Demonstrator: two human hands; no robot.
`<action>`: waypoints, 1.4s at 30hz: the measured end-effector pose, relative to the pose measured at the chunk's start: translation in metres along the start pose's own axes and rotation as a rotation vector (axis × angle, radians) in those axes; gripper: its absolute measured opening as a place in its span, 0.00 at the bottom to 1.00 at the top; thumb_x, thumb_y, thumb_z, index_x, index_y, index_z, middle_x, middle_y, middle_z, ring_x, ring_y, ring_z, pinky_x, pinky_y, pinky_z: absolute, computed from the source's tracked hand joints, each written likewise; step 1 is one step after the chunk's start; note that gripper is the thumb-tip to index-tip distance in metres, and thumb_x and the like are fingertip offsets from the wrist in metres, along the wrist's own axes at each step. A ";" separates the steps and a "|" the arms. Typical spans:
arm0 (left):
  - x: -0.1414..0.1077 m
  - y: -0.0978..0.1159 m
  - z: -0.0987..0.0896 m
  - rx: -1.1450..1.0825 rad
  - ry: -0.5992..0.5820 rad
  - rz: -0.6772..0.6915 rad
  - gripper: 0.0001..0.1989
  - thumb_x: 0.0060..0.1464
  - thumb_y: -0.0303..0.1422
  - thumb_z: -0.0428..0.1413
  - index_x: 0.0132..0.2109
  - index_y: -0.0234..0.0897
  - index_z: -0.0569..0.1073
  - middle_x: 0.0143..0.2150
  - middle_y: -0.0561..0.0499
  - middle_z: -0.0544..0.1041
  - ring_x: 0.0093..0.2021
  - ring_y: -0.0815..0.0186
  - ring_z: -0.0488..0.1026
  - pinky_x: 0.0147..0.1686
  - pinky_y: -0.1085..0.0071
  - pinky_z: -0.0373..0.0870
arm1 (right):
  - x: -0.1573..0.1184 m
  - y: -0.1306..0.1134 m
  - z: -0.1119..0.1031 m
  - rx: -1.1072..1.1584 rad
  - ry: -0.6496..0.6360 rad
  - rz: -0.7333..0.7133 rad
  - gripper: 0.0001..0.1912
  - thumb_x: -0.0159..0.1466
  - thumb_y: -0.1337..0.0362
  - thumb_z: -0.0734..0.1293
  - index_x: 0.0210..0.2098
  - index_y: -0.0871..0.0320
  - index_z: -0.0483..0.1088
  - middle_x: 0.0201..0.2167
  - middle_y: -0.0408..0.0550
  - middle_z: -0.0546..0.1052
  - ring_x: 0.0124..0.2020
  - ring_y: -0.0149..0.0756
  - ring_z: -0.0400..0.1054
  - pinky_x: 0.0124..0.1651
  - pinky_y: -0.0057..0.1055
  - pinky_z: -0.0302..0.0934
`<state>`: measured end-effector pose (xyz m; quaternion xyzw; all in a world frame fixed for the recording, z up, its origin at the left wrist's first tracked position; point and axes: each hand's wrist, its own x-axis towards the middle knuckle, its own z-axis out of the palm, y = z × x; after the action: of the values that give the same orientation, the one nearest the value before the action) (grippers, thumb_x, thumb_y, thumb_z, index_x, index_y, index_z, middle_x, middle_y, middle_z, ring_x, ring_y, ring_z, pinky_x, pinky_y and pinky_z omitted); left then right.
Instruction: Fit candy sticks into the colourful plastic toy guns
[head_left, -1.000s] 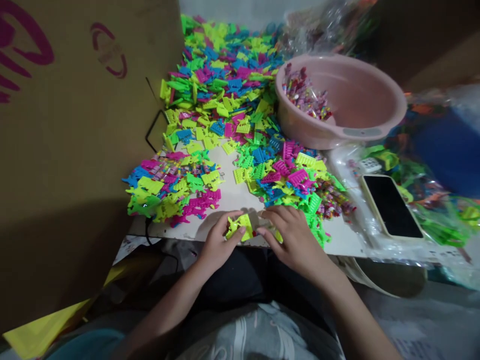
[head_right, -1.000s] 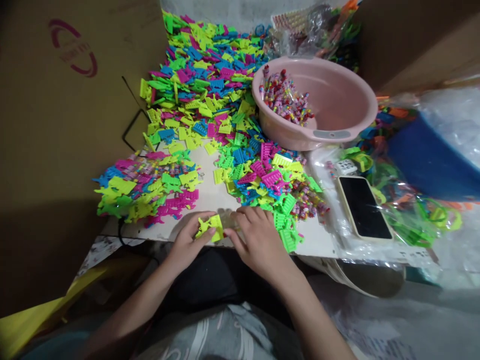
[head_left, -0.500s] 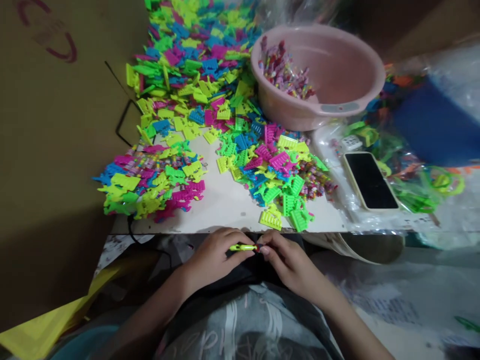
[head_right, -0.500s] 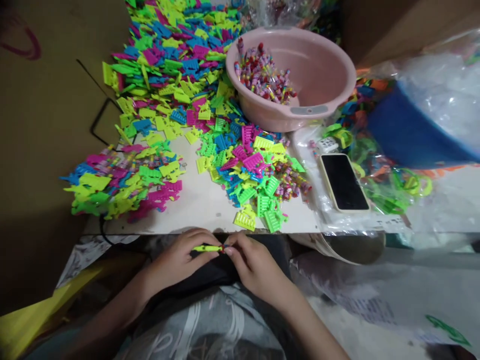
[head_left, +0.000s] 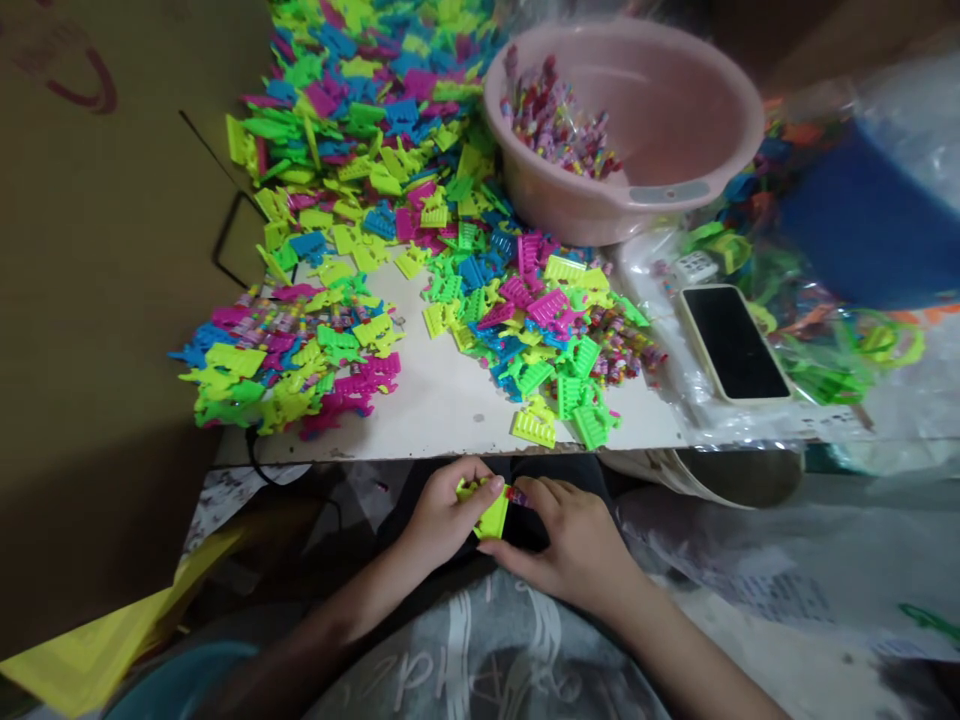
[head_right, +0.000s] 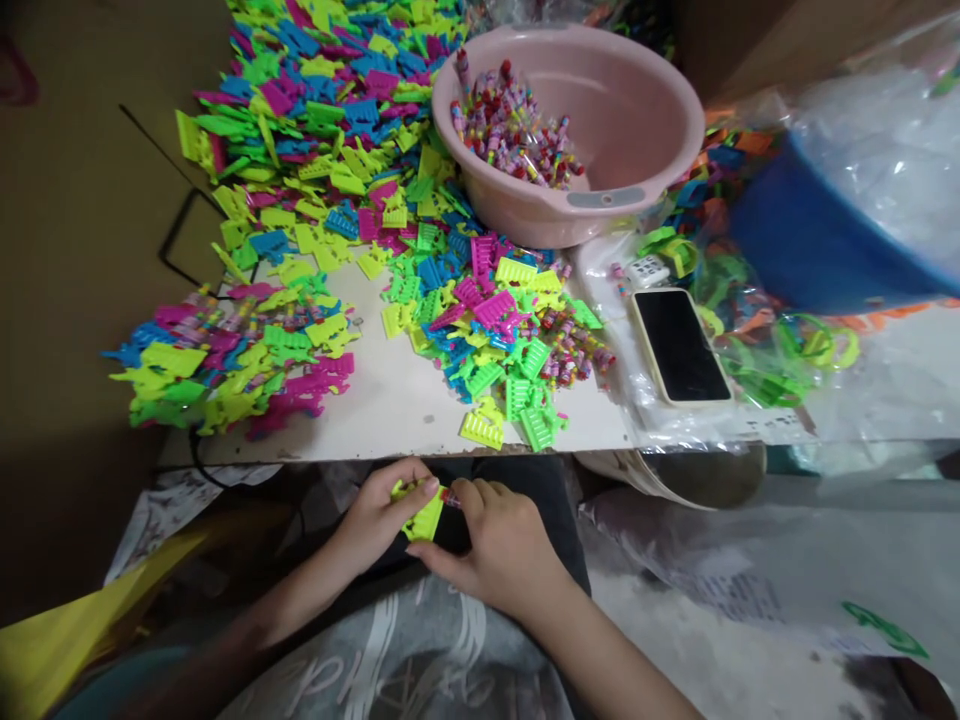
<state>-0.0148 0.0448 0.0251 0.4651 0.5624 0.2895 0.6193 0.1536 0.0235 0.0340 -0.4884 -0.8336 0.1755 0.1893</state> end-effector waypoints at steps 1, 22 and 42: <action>-0.002 -0.003 0.002 -0.016 -0.004 -0.029 0.18 0.50 0.47 0.56 0.25 0.37 0.67 0.21 0.57 0.64 0.23 0.70 0.60 0.22 0.75 0.57 | -0.004 0.000 0.005 0.039 0.007 -0.005 0.23 0.63 0.44 0.62 0.35 0.60 0.71 0.26 0.51 0.77 0.27 0.39 0.73 0.29 0.31 0.63; 0.027 0.068 -0.133 0.987 0.965 0.665 0.14 0.61 0.39 0.49 0.47 0.42 0.75 0.45 0.49 0.80 0.47 0.55 0.75 0.57 0.51 0.64 | 0.004 0.113 -0.048 -0.144 0.394 0.364 0.15 0.66 0.65 0.57 0.48 0.54 0.71 0.43 0.55 0.71 0.45 0.48 0.68 0.47 0.46 0.64; 0.111 0.070 -0.019 0.975 0.396 0.617 0.21 0.61 0.38 0.51 0.59 0.35 0.67 0.59 0.40 0.71 0.58 0.51 0.67 0.55 0.55 0.65 | 0.051 0.135 -0.035 -0.313 0.326 0.304 0.17 0.63 0.71 0.59 0.50 0.61 0.69 0.51 0.59 0.72 0.52 0.51 0.67 0.50 0.47 0.65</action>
<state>0.0004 0.1754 0.0423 0.7739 0.5739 0.2457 0.1064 0.2485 0.1340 0.0076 -0.6530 -0.7262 -0.0101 0.2148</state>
